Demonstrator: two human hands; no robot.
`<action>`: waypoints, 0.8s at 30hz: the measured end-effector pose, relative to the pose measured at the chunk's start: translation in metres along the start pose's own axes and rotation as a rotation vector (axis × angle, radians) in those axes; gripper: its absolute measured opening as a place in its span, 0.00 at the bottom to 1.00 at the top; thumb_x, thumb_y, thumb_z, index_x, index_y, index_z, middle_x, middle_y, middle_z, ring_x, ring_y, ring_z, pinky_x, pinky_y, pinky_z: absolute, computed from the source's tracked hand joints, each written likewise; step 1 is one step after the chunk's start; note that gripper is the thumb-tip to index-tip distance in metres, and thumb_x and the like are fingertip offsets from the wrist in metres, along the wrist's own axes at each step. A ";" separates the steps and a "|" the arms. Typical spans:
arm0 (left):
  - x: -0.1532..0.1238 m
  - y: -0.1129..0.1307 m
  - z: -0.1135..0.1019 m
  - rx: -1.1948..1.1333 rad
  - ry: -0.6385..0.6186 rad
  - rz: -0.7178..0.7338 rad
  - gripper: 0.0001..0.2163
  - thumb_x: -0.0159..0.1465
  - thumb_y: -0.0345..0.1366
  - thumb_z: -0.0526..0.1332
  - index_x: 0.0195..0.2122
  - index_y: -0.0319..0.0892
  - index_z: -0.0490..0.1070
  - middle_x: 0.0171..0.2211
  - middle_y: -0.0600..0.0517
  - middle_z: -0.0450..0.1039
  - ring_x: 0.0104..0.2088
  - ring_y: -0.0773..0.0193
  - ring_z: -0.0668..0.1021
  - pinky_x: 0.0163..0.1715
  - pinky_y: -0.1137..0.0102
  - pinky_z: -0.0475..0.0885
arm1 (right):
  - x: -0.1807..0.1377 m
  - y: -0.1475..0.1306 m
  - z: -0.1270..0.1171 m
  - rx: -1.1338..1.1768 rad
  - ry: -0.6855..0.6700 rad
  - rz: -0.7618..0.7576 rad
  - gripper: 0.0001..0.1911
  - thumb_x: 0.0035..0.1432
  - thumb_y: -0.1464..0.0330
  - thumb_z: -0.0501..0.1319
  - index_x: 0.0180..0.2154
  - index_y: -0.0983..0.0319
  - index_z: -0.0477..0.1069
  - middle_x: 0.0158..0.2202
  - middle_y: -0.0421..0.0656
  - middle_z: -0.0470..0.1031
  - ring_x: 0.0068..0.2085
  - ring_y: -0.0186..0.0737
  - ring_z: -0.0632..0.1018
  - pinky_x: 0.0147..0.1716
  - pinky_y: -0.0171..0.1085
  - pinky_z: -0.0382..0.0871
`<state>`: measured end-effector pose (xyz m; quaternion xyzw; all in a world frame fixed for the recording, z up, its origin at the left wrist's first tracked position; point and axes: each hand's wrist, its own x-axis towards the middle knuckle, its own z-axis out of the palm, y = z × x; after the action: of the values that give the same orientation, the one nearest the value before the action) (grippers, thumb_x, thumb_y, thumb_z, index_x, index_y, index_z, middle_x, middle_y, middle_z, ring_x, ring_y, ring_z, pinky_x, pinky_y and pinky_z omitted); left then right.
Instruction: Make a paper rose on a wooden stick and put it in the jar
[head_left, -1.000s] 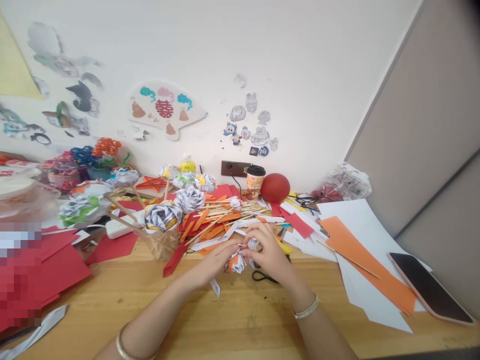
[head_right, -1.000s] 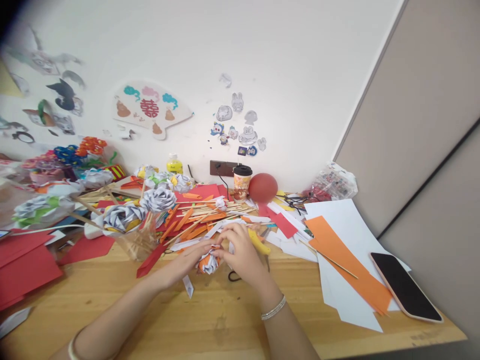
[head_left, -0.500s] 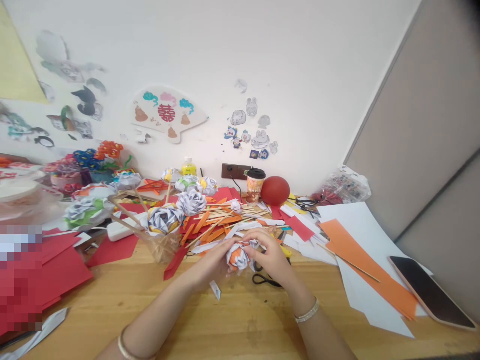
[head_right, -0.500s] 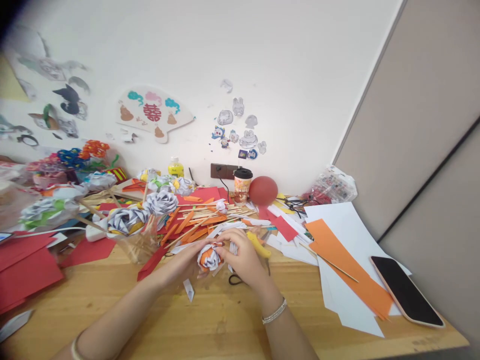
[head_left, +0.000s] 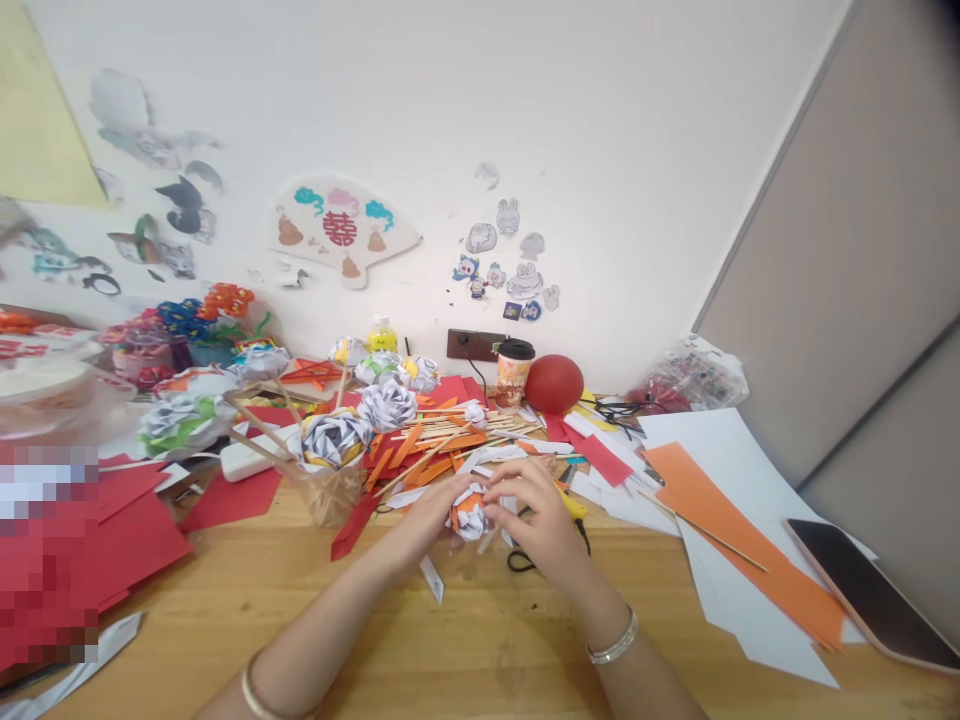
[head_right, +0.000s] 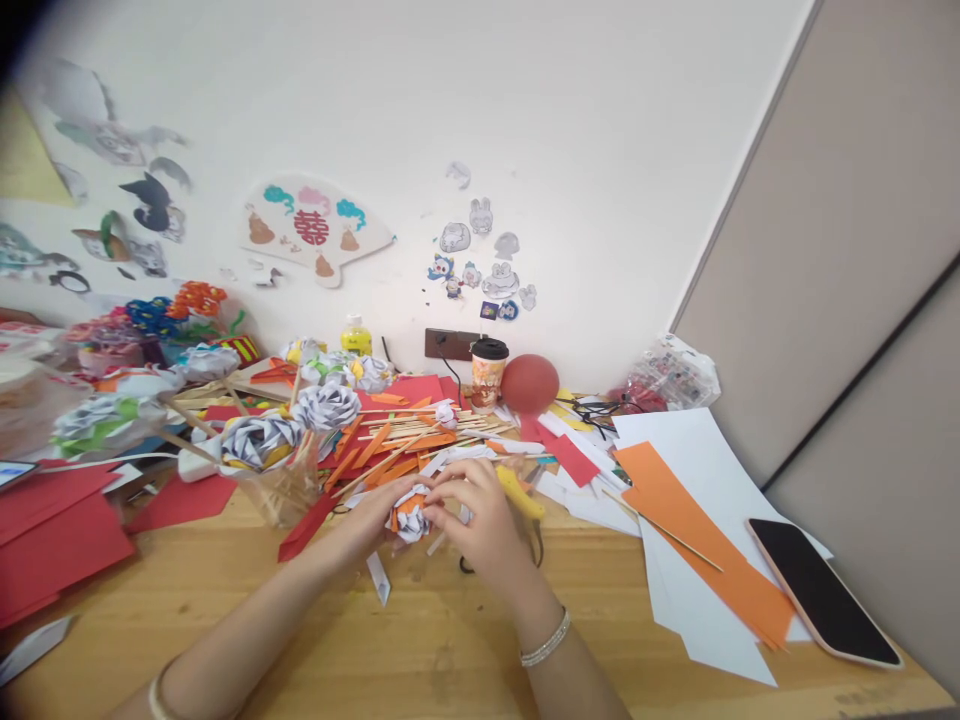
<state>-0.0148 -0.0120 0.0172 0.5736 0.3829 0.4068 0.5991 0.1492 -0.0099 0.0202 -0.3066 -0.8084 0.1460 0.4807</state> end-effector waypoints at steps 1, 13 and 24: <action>0.000 0.000 0.000 0.011 0.002 -0.005 0.15 0.59 0.45 0.50 0.38 0.42 0.70 0.23 0.54 0.63 0.23 0.66 0.65 0.17 0.75 0.59 | 0.000 -0.001 0.000 -0.012 0.006 -0.001 0.02 0.53 0.69 0.60 0.30 0.58 0.72 0.35 0.41 0.70 0.41 0.39 0.70 0.41 0.40 0.64; 0.003 -0.008 -0.001 0.170 0.101 0.014 0.14 0.59 0.45 0.49 0.29 0.40 0.67 0.26 0.51 0.66 0.27 0.64 0.68 0.24 0.72 0.64 | -0.002 0.004 0.007 -0.116 0.051 -0.034 0.03 0.55 0.71 0.56 0.29 0.59 0.67 0.35 0.42 0.68 0.40 0.39 0.68 0.40 0.41 0.63; 0.002 -0.005 0.001 -0.034 0.042 -0.004 0.13 0.58 0.44 0.52 0.35 0.40 0.69 0.23 0.55 0.61 0.22 0.68 0.64 0.17 0.75 0.61 | -0.008 0.010 0.007 -0.410 0.108 -0.282 0.05 0.56 0.72 0.55 0.33 0.58 0.69 0.34 0.43 0.70 0.37 0.41 0.68 0.39 0.45 0.62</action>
<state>-0.0131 -0.0103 0.0126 0.5538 0.3896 0.4239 0.6015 0.1491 -0.0063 0.0057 -0.2893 -0.8292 -0.1061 0.4664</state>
